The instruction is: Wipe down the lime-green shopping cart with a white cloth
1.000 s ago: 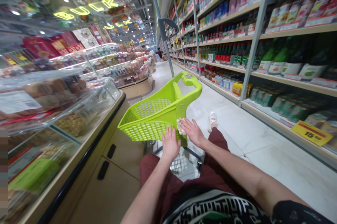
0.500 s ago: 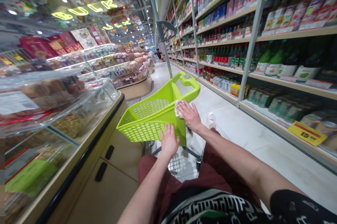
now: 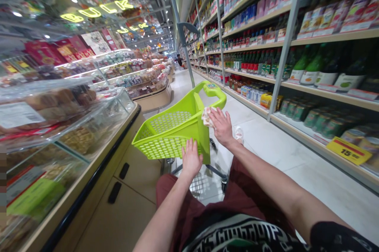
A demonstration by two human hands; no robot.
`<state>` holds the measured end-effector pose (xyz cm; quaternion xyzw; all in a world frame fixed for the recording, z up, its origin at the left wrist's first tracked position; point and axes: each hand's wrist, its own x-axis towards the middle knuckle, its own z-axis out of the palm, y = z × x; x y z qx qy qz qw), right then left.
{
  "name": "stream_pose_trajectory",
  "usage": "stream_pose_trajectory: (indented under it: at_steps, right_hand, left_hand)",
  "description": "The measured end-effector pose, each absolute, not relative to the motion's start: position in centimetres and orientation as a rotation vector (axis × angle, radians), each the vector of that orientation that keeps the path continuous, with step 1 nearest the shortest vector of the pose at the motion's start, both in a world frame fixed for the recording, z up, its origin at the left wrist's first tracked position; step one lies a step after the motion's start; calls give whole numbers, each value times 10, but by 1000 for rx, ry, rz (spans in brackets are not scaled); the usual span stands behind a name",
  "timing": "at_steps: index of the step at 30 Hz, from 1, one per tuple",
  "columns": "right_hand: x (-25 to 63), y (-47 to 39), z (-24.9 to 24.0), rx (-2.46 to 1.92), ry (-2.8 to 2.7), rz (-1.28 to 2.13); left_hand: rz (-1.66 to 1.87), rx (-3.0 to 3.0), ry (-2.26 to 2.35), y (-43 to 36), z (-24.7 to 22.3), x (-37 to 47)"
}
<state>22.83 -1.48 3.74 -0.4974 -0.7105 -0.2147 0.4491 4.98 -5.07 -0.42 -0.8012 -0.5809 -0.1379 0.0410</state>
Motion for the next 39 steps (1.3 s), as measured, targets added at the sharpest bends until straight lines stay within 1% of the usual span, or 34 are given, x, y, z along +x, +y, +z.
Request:
stream_pose_trajectory:
  at_steps: [2, 3, 9, 12, 14, 20, 22, 25, 30, 33, 36, 39]
  right_hand:
    - [230, -10, 45, -1238, -1746, -549]
    - [229, -9, 41, -1238, -1783, -549]
    - [212, -24, -34, -1252, -2108, -446]
    - [213, -32, -50, -1261, -2173, -377]
    - [219, -33, -41, -1234, -2148, -365]
    - [245, -15, 31, -1231, -1699, -509]
    - [244, -9, 43, -1238, -1682, -525]
    - [231, -8, 32, -1236, -1833, -497]
    - [212, -20, -30, -1251, -2124, -393]
    - [216, -30, -49, -1248, -2196, -325]
    - [231, -34, -32, -1231, -2086, -343]
    - [244, -27, 12, -1248, -1797, -453]
  left_hand:
    - [-427, -2455, -1773, -51, -1, 54]
    - [-427, -2456, -1771, -52, 1, 55]
    - [-417, -2464, -1732, -53, -2, 55]
    - [-406, -2464, -1737, -51, -8, 52]
    - [-404, -2463, -1743, -49, -9, 50]
    - [-446, -2449, -1722, -42, 7, 57]
    - [-455, -2442, -1714, -41, 16, 62]
    - [-459, -2438, -1677, -42, 22, 68]
    - [-433, -2444, -1644, -45, 14, 67]
    - [-431, -2435, -1670, -43, 7, 60]
    - [-435, -2418, -1697, -40, 5, 54]
    - [-438, -2399, -1711, -37, 8, 53]
